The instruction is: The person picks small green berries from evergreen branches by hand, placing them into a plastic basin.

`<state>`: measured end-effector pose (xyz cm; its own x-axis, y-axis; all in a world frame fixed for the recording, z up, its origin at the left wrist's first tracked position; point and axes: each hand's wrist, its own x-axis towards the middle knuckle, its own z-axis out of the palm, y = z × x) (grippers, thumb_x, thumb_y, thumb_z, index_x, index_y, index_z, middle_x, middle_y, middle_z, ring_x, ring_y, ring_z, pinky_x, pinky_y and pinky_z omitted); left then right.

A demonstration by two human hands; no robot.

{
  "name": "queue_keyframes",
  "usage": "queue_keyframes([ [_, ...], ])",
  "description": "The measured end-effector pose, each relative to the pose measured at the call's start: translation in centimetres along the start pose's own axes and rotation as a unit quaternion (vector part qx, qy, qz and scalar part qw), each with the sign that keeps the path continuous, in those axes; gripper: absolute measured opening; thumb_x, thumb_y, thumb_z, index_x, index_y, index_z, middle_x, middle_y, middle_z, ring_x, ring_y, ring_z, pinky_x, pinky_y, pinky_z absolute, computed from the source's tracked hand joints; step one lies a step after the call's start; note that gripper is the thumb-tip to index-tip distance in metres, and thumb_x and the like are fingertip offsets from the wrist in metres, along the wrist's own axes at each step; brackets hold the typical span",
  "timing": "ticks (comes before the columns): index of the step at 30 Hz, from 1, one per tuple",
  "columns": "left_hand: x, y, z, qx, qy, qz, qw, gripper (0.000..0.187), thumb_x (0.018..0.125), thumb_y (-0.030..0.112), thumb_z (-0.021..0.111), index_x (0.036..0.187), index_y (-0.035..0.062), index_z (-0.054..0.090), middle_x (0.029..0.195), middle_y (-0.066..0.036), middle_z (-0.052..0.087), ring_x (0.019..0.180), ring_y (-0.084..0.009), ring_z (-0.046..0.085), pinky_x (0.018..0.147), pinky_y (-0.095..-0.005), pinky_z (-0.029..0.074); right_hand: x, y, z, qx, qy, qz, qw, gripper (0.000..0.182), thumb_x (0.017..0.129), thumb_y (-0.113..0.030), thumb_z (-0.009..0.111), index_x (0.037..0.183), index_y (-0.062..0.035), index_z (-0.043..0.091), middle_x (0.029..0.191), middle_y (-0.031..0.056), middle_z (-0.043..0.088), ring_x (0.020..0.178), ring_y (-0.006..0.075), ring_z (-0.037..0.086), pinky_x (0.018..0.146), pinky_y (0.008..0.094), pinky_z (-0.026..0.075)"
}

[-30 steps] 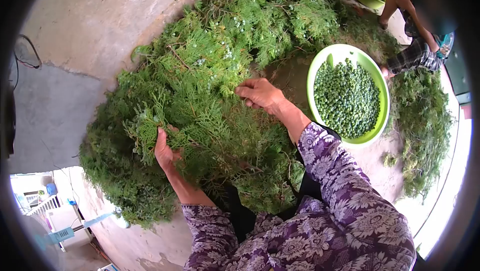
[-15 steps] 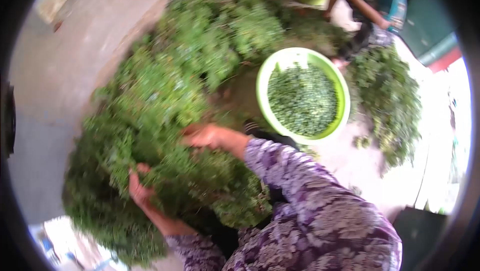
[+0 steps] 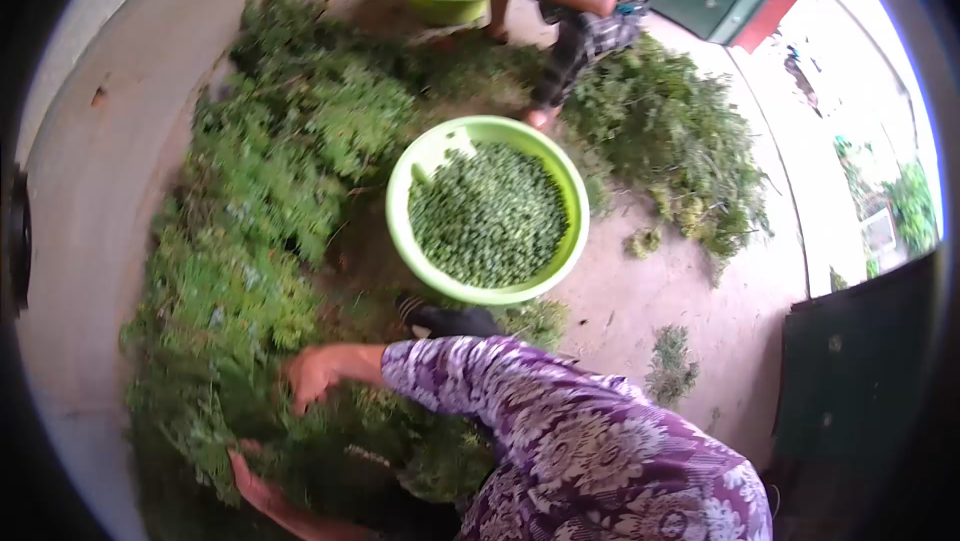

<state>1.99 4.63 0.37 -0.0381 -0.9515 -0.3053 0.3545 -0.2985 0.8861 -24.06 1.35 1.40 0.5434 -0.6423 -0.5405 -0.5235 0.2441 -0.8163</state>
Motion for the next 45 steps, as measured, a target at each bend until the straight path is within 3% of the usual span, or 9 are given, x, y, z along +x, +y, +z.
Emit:
queue_keyframes([
  [1, 1.6, -0.6, -3.7, 0.317, -0.073, 0.142, 0.935, 0.038, 0.087, 0.027, 0.047, 0.110, -0.0021, 0.052, 0.100, -0.009, 0.055, 0.090, -0.0205, 0.053, 0.077, -0.0321, 0.044, 0.7, 0.9, 0.2, -0.002, 0.014, -0.036, 0.999, 0.053, 0.065, -0.030, 0.065, 0.111, -0.0075, 0.052, 0.075, 0.0098, 0.064, 0.063, 0.0176, 0.061, 0.052, 0.0320, 0.050],
  [23, 8.1, -13.0, 12.1, 0.165, -0.126, 0.484, 0.850, 0.046, 0.087, 0.029, 0.046, 0.119, -0.0037, 0.043, 0.112, -0.015, 0.051, 0.100, -0.0246, 0.051, 0.086, -0.0362, 0.042, 2.3, 4.8, 1.8, -0.043, 0.158, -0.175, 0.971, 0.034, 0.060, -0.022, 0.064, 0.079, 0.0055, 0.061, 0.079, 0.0186, 0.062, 0.071, 0.0253, 0.061, 0.060, 0.0362, 0.049],
  [27, 3.0, -8.1, 3.2, 0.247, 0.008, 0.549, 0.798, 0.047, 0.087, 0.030, 0.046, 0.119, -0.0037, 0.043, 0.113, -0.016, 0.051, 0.101, -0.0249, 0.051, 0.087, -0.0366, 0.042, -3.4, 6.7, 0.6, 0.177, 0.230, -0.544, 0.788, 0.015, 0.077, -0.010, 0.059, 0.088, 0.0006, 0.058, 0.085, 0.0174, 0.057, 0.083, 0.0264, 0.056, 0.075, 0.0401, 0.044],
  [29, 0.2, -3.8, 1.0, 0.238, 0.038, 0.314, 0.918, 0.042, 0.087, 0.029, 0.045, 0.115, -0.0024, 0.047, 0.106, -0.012, 0.054, 0.093, -0.0231, 0.053, 0.079, -0.0345, 0.045, 4.9, 10.7, 1.3, -0.364, 0.173, -0.532, 0.745, 0.010, 0.078, -0.012, 0.052, 0.071, -0.0059, 0.056, 0.070, 0.0099, 0.056, 0.068, 0.0268, 0.053, 0.068, 0.0384, 0.043],
  [30, 0.2, -1.9, 1.8, 0.137, 0.034, 0.064, 0.988, 0.038, 0.088, 0.028, 0.045, 0.111, -0.0011, 0.050, 0.099, -0.009, 0.056, 0.084, -0.0214, 0.056, 0.071, -0.0325, 0.047, 5.7, 11.7, 2.2, -0.096, 0.094, -0.305, 0.943, 0.011, 0.073, -0.014, 0.054, 0.064, -0.0070, 0.054, 0.065, 0.0089, 0.056, 0.065, 0.0252, 0.052, 0.064, 0.0355, 0.043],
  [31, -0.2, -0.3, 3.2, 0.017, 0.105, -0.038, 0.994, 0.038, 0.078, 0.024, 0.061, 0.102, -0.0039, 0.057, 0.092, -0.010, 0.058, 0.081, -0.0211, 0.055, 0.070, -0.0349, 0.046, 4.8, 7.5, 1.2, -0.378, 0.141, -0.325, 0.855, 0.018, 0.071, -0.016, 0.054, 0.063, -0.0001, 0.056, 0.064, 0.0144, 0.055, 0.062, 0.0300, 0.052, 0.061, 0.0406, 0.040],
  [32, -0.3, 0.0, 3.9, 0.012, 0.138, -0.031, 0.990, 0.037, 0.077, 0.024, 0.063, 0.101, -0.0037, 0.057, 0.091, -0.009, 0.059, 0.079, -0.0204, 0.056, 0.068, -0.0337, 0.046, 1.5, 5.0, -0.8, -0.185, -0.001, -0.034, 0.982, 0.029, 0.067, -0.019, 0.056, 0.090, -0.0006, 0.055, 0.087, 0.0128, 0.060, 0.080, 0.0290, 0.056, 0.069, 0.0368, 0.045],
  [34, -0.2, 0.3, 3.8, 0.008, 0.180, -0.019, 0.984, 0.037, 0.076, 0.024, 0.065, 0.100, -0.0035, 0.058, 0.089, -0.009, 0.059, 0.076, -0.0196, 0.056, 0.066, -0.0325, 0.046, -2.0, 1.6, -1.8, -0.137, 0.065, -0.051, 0.987, 0.061, 0.068, -0.020, 0.057, 0.123, 0.0013, 0.040, 0.113, 0.0253, 0.049, 0.106, 0.0316, 0.049, 0.090, 0.0339, 0.041],
  [45, -1.0, 2.2, 2.7, 0.075, 0.212, -0.053, 0.973, 0.051, 0.070, 0.039, 0.068, 0.102, 0.0002, 0.059, 0.082, -0.005, 0.061, 0.045, -0.0101, 0.050, 0.033, -0.0206, 0.029, -1.8, 1.2, -1.8, 0.047, 0.122, -0.068, 0.989, 0.041, 0.063, -0.014, 0.061, 0.102, -0.0017, 0.057, 0.086, 0.0057, 0.059, 0.076, 0.0146, 0.053, 0.068, 0.0258, 0.043],
])
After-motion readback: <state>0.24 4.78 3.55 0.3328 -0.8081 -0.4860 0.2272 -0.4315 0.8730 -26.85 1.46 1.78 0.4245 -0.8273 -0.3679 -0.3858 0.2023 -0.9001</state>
